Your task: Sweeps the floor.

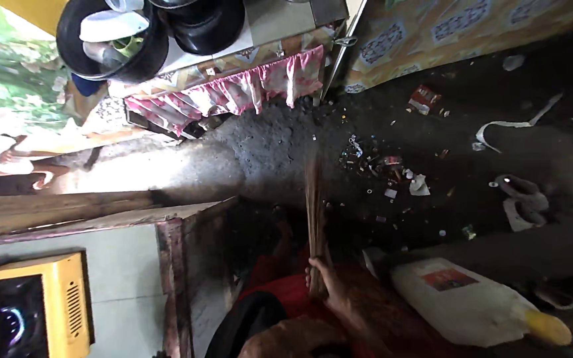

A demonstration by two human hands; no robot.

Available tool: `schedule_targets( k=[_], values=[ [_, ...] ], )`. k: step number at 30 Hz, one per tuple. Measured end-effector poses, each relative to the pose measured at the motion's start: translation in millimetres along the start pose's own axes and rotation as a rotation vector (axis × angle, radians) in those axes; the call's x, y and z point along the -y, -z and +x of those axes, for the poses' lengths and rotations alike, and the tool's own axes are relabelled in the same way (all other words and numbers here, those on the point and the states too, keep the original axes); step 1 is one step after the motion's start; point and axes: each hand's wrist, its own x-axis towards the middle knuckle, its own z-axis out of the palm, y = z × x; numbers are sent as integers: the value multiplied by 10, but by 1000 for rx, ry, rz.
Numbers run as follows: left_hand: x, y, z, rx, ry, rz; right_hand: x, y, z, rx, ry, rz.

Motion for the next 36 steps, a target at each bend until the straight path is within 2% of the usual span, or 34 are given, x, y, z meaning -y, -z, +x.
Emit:
schedule_targets(
  k=[3,6,10,16,19,22,26,29,32,36],
  values=[
    [15,75,-50,35,20,-26,-11,57,-45,99,-62,-60],
    [18,110,-91,45,16,26,269,201,275,108,-69,-211],
    [114,133,-127,39,-19,46,476,149,566,-58,76,44],
    [67,195,-149,57,4,37,189,-365,-184,-26,28,297],
    [70,196,-99,110,36,39,191,-350,-155,63,-39,231],
    [137,150,-93,106,21,44,362,-223,285,101,-67,90],
    [108,108,-161,48,41,77,435,-283,674,-49,45,130],
    [133,129,-170,73,42,53,161,-459,378,-60,105,78],
    [214,137,-106,102,-41,27,-28,-437,1,-10,41,19],
    [138,161,-95,157,-20,53,166,-136,93,91,-34,-102]
  ],
)
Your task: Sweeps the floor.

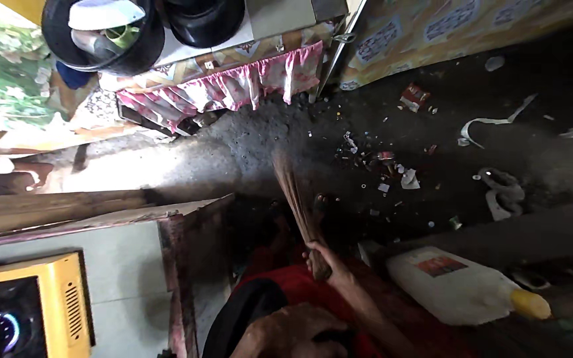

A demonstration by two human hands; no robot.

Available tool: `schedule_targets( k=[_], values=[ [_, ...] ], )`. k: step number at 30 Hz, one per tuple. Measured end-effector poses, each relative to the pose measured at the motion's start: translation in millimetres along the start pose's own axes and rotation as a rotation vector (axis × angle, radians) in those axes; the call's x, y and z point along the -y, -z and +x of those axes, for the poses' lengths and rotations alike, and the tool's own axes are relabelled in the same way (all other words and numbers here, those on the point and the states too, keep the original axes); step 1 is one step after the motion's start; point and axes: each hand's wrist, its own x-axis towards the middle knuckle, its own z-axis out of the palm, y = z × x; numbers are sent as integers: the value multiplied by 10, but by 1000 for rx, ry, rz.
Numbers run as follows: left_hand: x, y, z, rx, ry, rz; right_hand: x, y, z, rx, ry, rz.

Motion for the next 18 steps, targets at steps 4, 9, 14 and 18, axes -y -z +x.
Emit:
schedule_targets(
  k=[4,9,14,18],
  values=[
    [54,-23,-65,-31,-11,40,317,203,379,-173,79,73],
    [65,4,-129,-55,-45,38,75,-37,100,-198,144,29],
    [-11,51,-185,-72,-18,28,-73,-71,-179,-37,49,17],
    [-44,95,-244,-53,15,41,383,171,138,-60,13,-160]
  ],
)
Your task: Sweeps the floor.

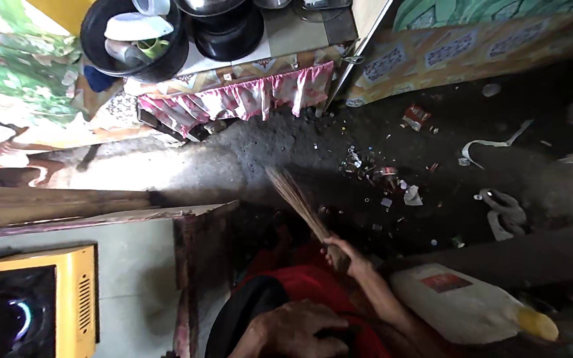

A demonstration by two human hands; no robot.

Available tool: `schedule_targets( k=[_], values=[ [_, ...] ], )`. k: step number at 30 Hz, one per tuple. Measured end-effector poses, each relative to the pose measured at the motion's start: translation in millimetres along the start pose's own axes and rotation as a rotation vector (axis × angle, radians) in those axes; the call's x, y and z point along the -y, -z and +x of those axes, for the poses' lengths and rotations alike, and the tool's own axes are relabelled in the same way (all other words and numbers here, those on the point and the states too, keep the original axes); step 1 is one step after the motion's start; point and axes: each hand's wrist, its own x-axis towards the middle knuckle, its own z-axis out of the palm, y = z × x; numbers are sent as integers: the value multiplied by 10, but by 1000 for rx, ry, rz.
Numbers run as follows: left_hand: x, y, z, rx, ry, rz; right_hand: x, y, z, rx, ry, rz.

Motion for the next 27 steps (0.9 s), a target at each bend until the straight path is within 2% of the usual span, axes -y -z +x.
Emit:
schedule_targets(
  k=[3,6,10,13,17,21,23,27],
  values=[
    [63,4,-18,-1,-25,39,414,135,231,-127,96,-88],
    [99,-5,-10,6,-4,41,565,151,268,-194,179,-97],
    [63,44,2,-15,-13,15,432,-113,-55,-182,214,-1],
    [42,66,46,-4,-41,11,220,-271,-305,-136,152,157],
    [14,73,119,15,-59,36,222,-140,-61,-25,19,178],
    [27,47,132,14,-13,29,480,-20,421,-89,76,56],
    [26,61,98,16,42,14,479,-118,402,-127,115,122],
    [51,58,107,24,38,-4,327,-455,-32,-125,107,229]
  ],
)
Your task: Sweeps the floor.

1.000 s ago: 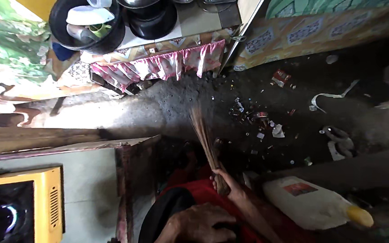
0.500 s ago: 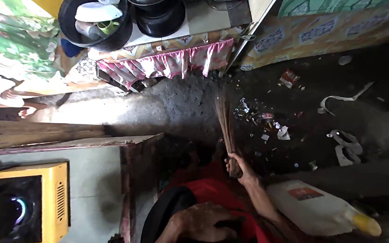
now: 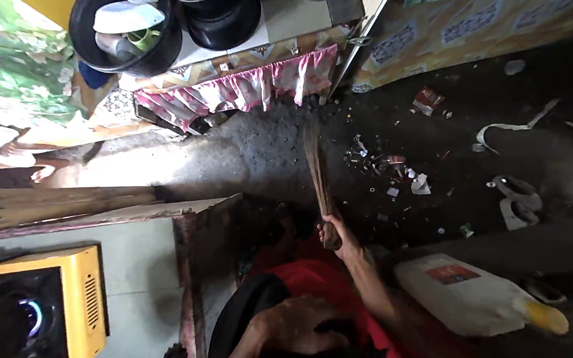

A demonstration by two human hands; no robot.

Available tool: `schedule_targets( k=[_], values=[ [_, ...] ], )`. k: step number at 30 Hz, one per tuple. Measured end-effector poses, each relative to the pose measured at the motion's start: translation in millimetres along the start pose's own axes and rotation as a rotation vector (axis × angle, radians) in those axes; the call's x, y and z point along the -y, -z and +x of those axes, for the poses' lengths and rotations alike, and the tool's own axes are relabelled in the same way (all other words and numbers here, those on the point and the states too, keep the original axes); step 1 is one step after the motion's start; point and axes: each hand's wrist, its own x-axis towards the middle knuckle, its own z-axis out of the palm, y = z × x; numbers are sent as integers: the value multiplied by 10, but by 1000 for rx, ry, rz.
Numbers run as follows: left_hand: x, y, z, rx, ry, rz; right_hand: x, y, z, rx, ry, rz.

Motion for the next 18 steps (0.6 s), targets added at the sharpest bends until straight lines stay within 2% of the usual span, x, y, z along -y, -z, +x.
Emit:
schedule_targets(
  k=[4,6,11,15,18],
  values=[
    [-44,14,46,22,-37,6,-110,-91,-240,50,-36,-21],
    [-18,-9,41,0,-71,4,-154,-34,-156,89,-3,-160],
    [-23,-25,-13,-11,-28,-13,-450,-173,241,33,33,-533],
    [15,-45,15,17,-34,-3,-480,-88,459,164,11,-937],
    [41,-43,-5,14,-45,-3,-481,74,378,178,29,-1013]
  ],
)
